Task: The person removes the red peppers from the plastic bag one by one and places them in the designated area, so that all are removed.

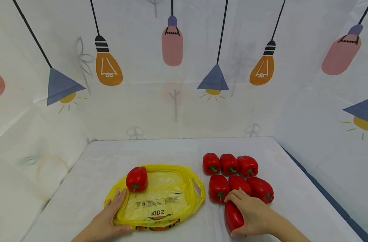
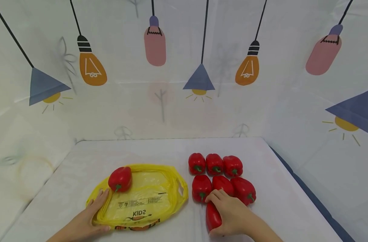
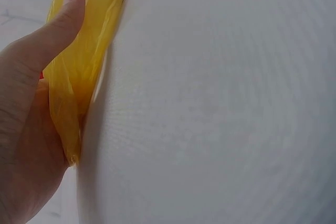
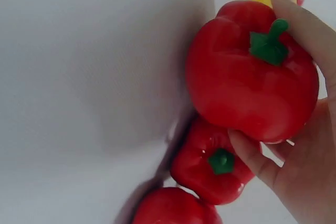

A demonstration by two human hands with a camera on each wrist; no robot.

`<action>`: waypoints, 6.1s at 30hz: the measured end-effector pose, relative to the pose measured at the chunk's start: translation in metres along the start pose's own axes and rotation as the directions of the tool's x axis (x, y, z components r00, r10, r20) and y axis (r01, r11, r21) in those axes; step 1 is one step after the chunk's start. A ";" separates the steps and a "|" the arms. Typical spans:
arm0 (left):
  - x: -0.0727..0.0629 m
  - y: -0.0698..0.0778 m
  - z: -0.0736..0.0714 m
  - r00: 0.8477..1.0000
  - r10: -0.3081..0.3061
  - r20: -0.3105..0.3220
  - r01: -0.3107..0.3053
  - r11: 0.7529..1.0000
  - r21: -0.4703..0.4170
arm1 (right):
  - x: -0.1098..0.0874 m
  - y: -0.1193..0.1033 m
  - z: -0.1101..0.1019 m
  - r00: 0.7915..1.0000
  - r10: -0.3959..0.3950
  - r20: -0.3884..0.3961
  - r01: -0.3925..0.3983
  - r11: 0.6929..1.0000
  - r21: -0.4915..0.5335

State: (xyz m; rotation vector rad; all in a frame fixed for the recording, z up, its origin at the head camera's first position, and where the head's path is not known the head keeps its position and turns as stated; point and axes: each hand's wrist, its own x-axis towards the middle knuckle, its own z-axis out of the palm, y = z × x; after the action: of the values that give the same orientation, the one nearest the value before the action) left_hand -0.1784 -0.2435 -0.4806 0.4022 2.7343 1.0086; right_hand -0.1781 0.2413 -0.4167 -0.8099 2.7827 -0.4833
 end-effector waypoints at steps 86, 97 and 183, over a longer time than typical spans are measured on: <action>-0.001 0.003 0.001 1.000 -0.030 -0.006 0.030 0.999 0.026 | 0.124 -0.092 -0.077 0.782 -0.447 -0.435 0.541 0.833 0.115; -0.001 0.004 0.000 0.998 -0.065 0.002 0.065 0.998 0.022 | 0.146 -0.105 -0.071 0.743 -0.511 -0.432 0.606 0.788 0.110; -0.009 -0.001 0.003 0.995 0.100 -0.030 -0.103 0.989 -0.106 | 0.277 -0.168 0.059 0.994 -0.105 -0.033 0.104 0.994 -0.021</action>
State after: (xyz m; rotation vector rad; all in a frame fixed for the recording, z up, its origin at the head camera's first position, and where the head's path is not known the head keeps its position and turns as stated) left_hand -0.1691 -0.2451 -0.4824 0.5180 2.6897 1.1887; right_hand -0.3103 -0.0595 -0.4383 -0.9643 2.7902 -0.4926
